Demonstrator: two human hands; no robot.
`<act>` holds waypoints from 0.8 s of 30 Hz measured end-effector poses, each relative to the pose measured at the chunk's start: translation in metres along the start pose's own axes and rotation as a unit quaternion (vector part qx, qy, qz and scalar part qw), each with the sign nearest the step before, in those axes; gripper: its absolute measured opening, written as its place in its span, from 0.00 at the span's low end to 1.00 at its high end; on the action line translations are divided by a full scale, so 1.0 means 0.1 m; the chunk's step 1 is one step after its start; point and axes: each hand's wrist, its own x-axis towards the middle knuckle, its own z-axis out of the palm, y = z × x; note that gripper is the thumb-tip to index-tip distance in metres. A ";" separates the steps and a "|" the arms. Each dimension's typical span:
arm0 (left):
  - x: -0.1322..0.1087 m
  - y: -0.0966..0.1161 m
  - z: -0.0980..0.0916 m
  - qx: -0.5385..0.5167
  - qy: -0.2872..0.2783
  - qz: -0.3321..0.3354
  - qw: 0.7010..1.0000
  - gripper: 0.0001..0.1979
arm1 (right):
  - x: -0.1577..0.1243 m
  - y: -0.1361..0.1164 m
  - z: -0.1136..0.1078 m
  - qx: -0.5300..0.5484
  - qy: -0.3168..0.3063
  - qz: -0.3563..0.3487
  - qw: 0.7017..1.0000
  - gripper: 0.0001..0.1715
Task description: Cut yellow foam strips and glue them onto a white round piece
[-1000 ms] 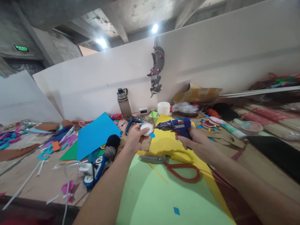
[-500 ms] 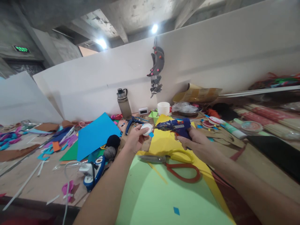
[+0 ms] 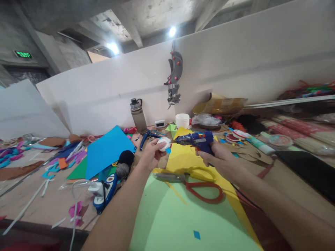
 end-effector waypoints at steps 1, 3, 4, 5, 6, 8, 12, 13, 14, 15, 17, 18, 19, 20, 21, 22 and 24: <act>0.00 0.00 0.00 0.000 0.000 -0.001 1.000 0.16 | 0.00 0.00 0.00 -0.002 0.002 -0.001 1.000 0.18; -0.01 0.01 0.00 0.000 0.000 -0.003 1.000 0.17 | -0.01 0.00 -0.01 0.000 0.001 -0.005 1.000 0.18; -0.01 0.01 0.01 0.000 0.001 -0.003 1.000 0.17 | -0.01 0.00 -0.01 0.001 0.001 -0.006 1.000 0.18; 0.00 0.01 0.01 0.001 0.002 -0.002 1.000 0.17 | -0.01 0.00 -0.01 0.001 0.000 -0.008 1.000 0.18; 0.00 0.02 0.01 0.002 0.003 -0.001 1.000 0.17 | -0.01 0.00 -0.01 0.000 0.000 -0.009 1.000 0.18; 0.00 0.02 0.01 0.008 0.004 0.003 1.000 0.17 | -0.01 -0.01 -0.01 -0.005 0.001 -0.008 1.000 0.18; 0.02 0.00 0.02 0.054 0.043 0.044 0.997 0.20 | -0.01 -0.02 -0.01 -0.017 0.008 -0.005 1.000 0.18; 0.03 -0.01 0.02 0.077 0.065 0.066 0.993 0.21 | -0.01 -0.02 -0.01 -0.025 0.010 -0.006 1.000 0.18; 0.03 -0.02 0.02 0.105 0.088 0.091 0.986 0.22 | -0.01 -0.03 -0.01 -0.036 0.013 -0.009 0.999 0.17; 0.03 -0.03 0.03 0.136 0.109 0.119 0.978 0.22 | -0.01 -0.04 -0.01 -0.048 0.017 -0.015 0.999 0.17; 0.03 -0.04 0.03 0.198 0.140 0.167 0.956 0.21 | -0.01 -0.07 -0.01 -0.078 0.030 -0.030 0.996 0.17; 0.02 -0.04 0.04 0.227 0.151 0.186 0.944 0.19 | -0.02 -0.08 -0.01 -0.093 0.036 -0.039 0.994 0.17; 0.01 -0.04 0.05 0.251 0.162 0.202 0.933 0.18 | -0.02 -0.10 -0.01 -0.106 0.041 -0.045 0.993 0.17; -0.01 -0.03 0.06 0.274 0.171 0.214 0.922 0.18 | -0.03 -0.11 -0.01 -0.115 0.043 -0.051 0.991 0.17; -0.02 -0.03 0.07 0.296 0.181 0.224 0.911 0.17 | -0.03 -0.12 0.00 -0.122 0.044 -0.055 0.990 0.17; -0.04 -0.03 0.08 0.318 0.189 0.234 0.899 0.16 | -0.04 -0.12 0.00 -0.126 0.042 -0.058 0.989 0.17; -0.06 -0.02 0.10 0.355 0.201 0.252 0.878 0.15 | -0.04 -0.11 0.01 -0.132 0.037 -0.064 0.988 0.17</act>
